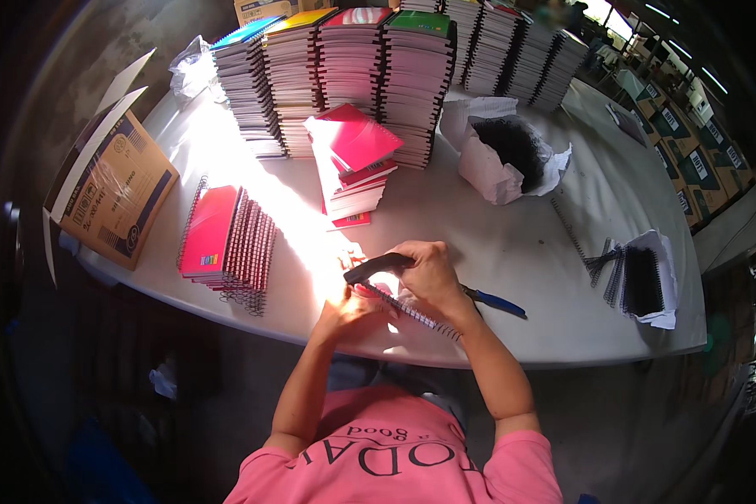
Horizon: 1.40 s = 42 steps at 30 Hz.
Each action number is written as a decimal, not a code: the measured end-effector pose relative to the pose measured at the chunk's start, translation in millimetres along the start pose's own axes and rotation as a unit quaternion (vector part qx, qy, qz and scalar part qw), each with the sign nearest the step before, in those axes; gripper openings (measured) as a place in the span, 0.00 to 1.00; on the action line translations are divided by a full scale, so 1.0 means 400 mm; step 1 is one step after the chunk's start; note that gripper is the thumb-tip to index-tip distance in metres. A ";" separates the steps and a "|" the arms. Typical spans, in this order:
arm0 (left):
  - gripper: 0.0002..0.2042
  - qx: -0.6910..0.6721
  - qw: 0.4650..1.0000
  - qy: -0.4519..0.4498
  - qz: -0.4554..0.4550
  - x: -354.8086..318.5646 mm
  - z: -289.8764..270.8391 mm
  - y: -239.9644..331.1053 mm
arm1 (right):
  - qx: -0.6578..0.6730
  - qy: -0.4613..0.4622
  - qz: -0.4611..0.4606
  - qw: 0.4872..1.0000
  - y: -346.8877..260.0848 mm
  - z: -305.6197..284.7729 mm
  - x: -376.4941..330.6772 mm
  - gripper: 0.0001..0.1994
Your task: The person trims the ends of a spiral binding on a notebook using pliers, then presses the end into the binding by hand, and places the notebook on a stack.
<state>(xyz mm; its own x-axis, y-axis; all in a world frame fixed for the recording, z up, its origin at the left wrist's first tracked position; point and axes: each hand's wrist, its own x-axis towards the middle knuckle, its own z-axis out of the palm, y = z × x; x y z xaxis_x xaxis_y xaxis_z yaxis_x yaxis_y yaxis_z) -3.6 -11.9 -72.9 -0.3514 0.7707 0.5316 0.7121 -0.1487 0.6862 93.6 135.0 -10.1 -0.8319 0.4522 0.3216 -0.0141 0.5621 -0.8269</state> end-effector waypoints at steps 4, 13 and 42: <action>0.18 -0.359 0.905 0.033 -0.224 0.005 0.020 0.007 | -0.156 0.046 0.043 0.986 0.043 -0.099 -0.013 0.16; 0.33 -0.329 0.907 0.212 -0.155 0.037 -0.028 0.093 | -0.473 0.070 0.123 0.870 0.023 -0.105 -0.364 0.27; 0.42 -0.301 0.912 0.266 -0.084 0.037 -0.037 0.160 | -0.327 0.100 -0.024 0.939 -0.260 0.008 -0.181 0.17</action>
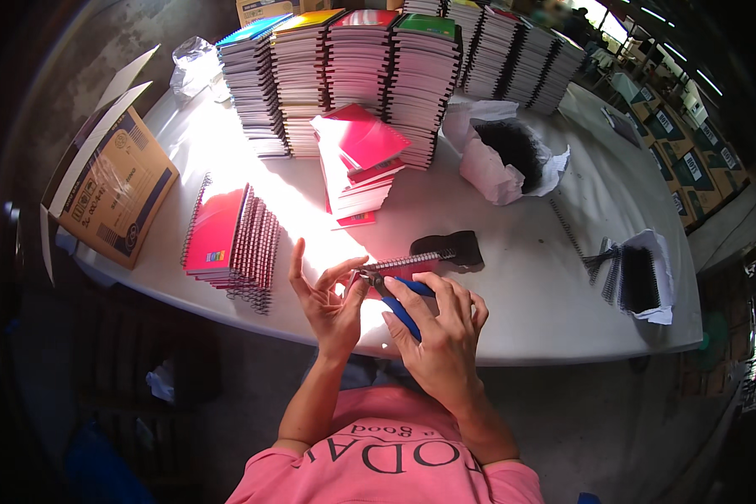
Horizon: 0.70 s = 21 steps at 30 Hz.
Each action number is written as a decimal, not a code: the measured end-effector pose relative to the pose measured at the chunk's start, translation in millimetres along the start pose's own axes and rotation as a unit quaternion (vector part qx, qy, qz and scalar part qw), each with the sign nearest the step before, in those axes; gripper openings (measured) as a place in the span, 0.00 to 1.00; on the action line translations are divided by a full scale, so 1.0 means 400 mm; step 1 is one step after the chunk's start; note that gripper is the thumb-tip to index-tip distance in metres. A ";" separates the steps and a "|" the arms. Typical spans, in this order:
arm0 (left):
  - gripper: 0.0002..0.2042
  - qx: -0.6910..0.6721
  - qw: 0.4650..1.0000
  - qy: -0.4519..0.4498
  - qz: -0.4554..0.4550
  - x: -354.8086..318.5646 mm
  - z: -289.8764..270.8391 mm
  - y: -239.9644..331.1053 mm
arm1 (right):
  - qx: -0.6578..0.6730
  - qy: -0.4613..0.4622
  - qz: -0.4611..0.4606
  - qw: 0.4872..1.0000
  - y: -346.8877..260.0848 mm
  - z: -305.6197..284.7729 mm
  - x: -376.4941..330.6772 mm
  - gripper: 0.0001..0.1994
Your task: The person trims the ends of a spiral binding on a notebook using pliers, then presses the end into the binding by hand, and places the notebook on a stack.
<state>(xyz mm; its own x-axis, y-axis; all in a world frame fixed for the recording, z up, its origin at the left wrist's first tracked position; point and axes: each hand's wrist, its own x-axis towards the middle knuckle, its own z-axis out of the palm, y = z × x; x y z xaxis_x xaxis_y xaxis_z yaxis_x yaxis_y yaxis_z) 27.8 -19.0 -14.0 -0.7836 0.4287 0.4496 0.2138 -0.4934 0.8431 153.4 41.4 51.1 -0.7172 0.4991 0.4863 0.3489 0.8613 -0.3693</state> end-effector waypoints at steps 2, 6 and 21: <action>0.42 0.031 0.999 -0.007 0.017 0.004 0.002 0.013 | 0.001 0.001 0.001 1.000 0.000 -0.001 0.002 0.17; 0.44 0.088 0.995 -0.024 0.040 0.004 -0.005 0.013 | 0.029 -0.010 0.011 0.999 -0.007 -0.007 0.003 0.17; 0.47 0.153 0.977 0.024 0.148 -0.017 -0.009 -0.020 | 0.561 -0.252 0.225 0.756 0.044 0.022 -0.031 0.19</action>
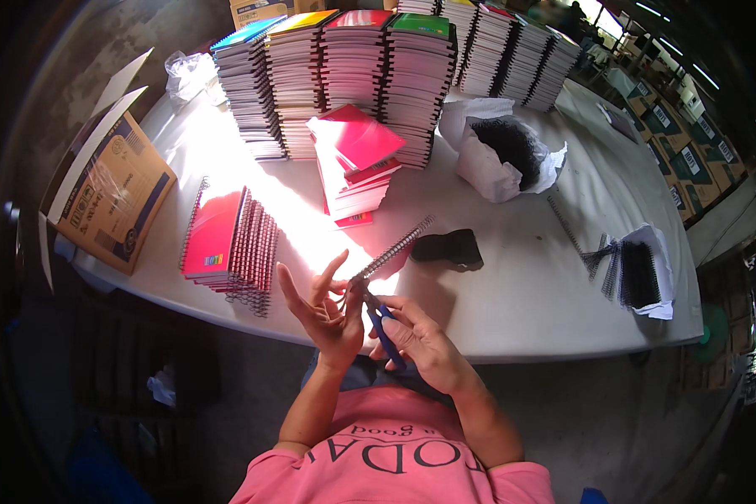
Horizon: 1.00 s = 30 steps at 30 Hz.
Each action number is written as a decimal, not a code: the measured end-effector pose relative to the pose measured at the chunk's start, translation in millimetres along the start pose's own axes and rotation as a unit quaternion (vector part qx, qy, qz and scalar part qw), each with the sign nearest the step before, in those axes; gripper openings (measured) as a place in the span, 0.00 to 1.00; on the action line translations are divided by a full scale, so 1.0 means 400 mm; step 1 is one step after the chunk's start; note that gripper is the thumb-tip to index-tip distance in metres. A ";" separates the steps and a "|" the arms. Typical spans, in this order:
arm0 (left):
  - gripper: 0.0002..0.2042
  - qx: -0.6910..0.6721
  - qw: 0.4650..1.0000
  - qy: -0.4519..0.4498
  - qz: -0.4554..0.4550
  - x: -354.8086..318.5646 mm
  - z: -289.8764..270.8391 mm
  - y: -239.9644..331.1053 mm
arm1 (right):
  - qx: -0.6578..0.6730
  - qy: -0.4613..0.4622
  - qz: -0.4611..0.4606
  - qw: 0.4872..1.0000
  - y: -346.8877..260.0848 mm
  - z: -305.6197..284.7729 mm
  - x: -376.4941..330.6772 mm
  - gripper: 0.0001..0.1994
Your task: The person trims the ends of a spiral binding on a notebook using pliers, then presses the end into the binding by hand, and places the notebook on a stack.
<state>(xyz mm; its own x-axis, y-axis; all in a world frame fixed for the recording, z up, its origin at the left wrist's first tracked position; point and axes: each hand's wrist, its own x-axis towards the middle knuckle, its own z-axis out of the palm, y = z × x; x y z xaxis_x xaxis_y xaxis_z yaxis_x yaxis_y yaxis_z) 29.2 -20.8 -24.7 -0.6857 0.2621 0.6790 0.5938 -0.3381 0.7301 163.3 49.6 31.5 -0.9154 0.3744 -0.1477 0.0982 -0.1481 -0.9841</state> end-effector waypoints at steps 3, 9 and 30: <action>0.48 -0.033 0.996 0.060 -0.049 0.038 -0.008 0.019 | -0.354 0.166 -0.135 0.910 0.013 -0.018 0.001 0.19; 0.47 -0.152 0.970 0.099 -0.164 0.070 -0.067 0.024 | -0.661 0.346 0.115 0.656 0.146 -0.174 -0.068 0.21; 0.30 0.249 0.948 0.123 -0.156 0.201 -0.442 0.052 | 0.413 0.014 -0.257 0.874 -0.350 0.275 0.581 0.22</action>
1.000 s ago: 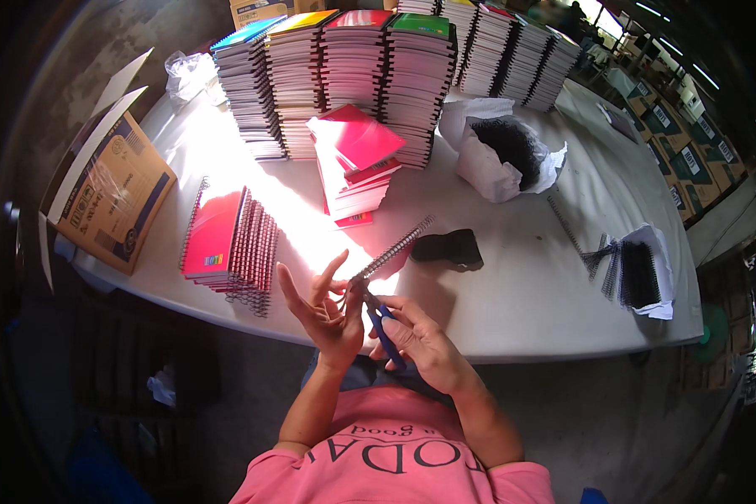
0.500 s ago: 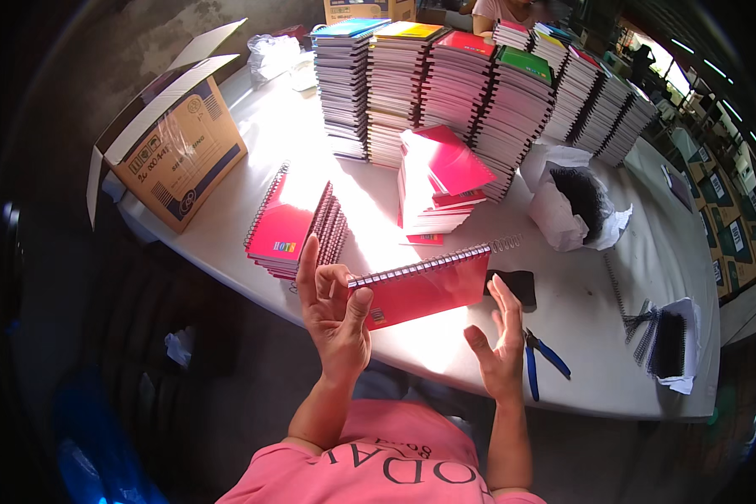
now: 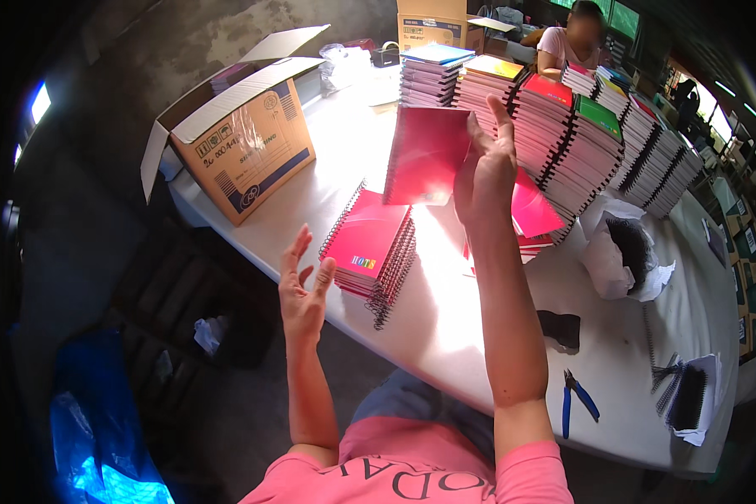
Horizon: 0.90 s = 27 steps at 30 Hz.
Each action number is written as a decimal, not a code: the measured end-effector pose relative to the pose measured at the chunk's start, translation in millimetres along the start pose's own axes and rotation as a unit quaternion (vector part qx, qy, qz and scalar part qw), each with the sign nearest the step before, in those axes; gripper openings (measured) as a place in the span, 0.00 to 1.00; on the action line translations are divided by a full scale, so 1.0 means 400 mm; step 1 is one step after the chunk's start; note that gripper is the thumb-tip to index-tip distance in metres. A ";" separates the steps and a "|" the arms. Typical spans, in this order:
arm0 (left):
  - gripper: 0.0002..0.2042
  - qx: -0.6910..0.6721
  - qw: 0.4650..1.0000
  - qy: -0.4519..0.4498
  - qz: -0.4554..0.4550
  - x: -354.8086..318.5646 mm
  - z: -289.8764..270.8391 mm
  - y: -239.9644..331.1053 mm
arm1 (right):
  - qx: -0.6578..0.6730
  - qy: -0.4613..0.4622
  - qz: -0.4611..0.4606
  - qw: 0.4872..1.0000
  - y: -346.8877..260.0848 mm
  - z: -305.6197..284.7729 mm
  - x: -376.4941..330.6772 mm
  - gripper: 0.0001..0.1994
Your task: The person trims the ends of a spiral binding on a notebook using pliers, then presses the end into the binding by hand, and places the notebook on a stack.
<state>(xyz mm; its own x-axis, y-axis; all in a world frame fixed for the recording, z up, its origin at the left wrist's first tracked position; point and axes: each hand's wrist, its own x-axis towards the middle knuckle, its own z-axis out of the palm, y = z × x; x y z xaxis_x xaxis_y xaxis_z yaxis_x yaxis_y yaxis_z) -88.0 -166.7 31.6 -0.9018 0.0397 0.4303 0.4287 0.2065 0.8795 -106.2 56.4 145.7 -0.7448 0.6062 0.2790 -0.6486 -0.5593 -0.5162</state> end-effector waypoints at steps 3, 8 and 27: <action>0.34 -0.056 0.996 -0.075 -0.008 -0.003 0.024 -0.029 | -0.103 -0.237 -0.067 0.964 0.031 -0.036 0.108 0.20; 0.40 -0.138 0.986 -0.088 -0.026 -0.003 0.026 -0.068 | -0.471 -0.598 -0.080 0.644 0.155 0.059 -0.012 0.19; 0.21 0.038 0.990 0.022 0.132 0.006 0.031 -0.032 | -0.838 0.027 -0.067 0.541 -0.278 -0.405 0.048 0.21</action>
<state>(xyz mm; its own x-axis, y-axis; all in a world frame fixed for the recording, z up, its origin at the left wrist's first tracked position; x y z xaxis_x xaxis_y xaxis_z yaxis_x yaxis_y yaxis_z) -96.4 -157.1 18.8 -0.7551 0.0587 0.6530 0.6422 0.2672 0.7185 -22.8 222.1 77.3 -0.6737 0.6181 0.4051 0.3894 0.7628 -0.5163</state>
